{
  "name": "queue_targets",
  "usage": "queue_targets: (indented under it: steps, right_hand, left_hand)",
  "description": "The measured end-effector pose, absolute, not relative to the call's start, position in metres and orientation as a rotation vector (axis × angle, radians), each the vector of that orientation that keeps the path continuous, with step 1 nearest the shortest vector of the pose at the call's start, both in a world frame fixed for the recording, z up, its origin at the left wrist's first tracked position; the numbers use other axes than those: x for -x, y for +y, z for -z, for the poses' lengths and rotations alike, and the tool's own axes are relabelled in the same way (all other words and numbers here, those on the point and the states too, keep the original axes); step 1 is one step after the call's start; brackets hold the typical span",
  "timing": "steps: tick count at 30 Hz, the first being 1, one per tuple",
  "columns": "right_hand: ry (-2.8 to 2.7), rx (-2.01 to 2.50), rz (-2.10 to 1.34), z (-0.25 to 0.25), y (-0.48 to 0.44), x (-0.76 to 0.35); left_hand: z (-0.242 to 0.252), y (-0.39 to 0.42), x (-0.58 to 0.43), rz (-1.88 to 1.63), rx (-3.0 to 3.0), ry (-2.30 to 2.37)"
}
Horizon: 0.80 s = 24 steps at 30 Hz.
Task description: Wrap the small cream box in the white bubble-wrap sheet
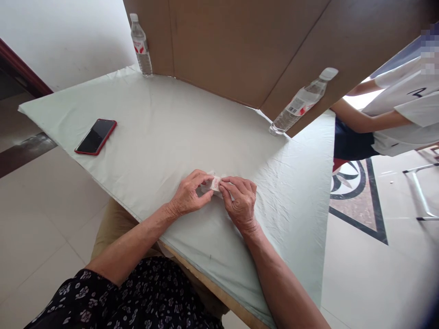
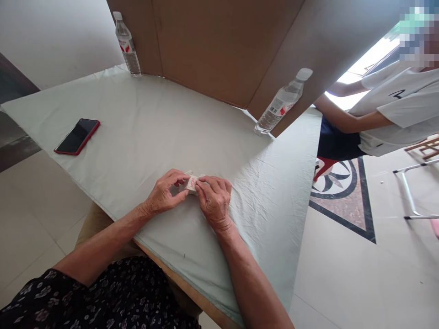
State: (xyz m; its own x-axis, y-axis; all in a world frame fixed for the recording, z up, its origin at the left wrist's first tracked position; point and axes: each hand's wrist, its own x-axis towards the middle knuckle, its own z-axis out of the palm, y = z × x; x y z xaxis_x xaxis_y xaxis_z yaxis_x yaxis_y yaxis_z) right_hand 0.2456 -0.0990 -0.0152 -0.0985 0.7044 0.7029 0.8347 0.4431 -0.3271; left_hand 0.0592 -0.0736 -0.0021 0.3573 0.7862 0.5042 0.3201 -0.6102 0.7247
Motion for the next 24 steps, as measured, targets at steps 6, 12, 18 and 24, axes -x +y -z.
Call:
queue_targets:
  steps: [6,12,18,24]
  right_hand:
    - [-1.722,1.291,0.131,0.02,-0.096,-0.244]
    - [-1.689,1.286,0.097,0.018,-0.099,-0.244]
    - [-1.714,1.301,0.096,0.007,-0.091,-0.245]
    - [-1.858,1.342,0.02,-0.02,-0.066,-0.251]
  left_hand:
    - [0.004,-0.077,-0.062,-1.212,-2.098,0.922]
    - [0.006,-0.076,-0.062,-1.196,-2.002,1.09]
    - [0.009,-0.072,-0.061,-1.039,-1.891,1.19]
    - [0.011,-0.071,-0.061,-0.984,-1.845,1.138]
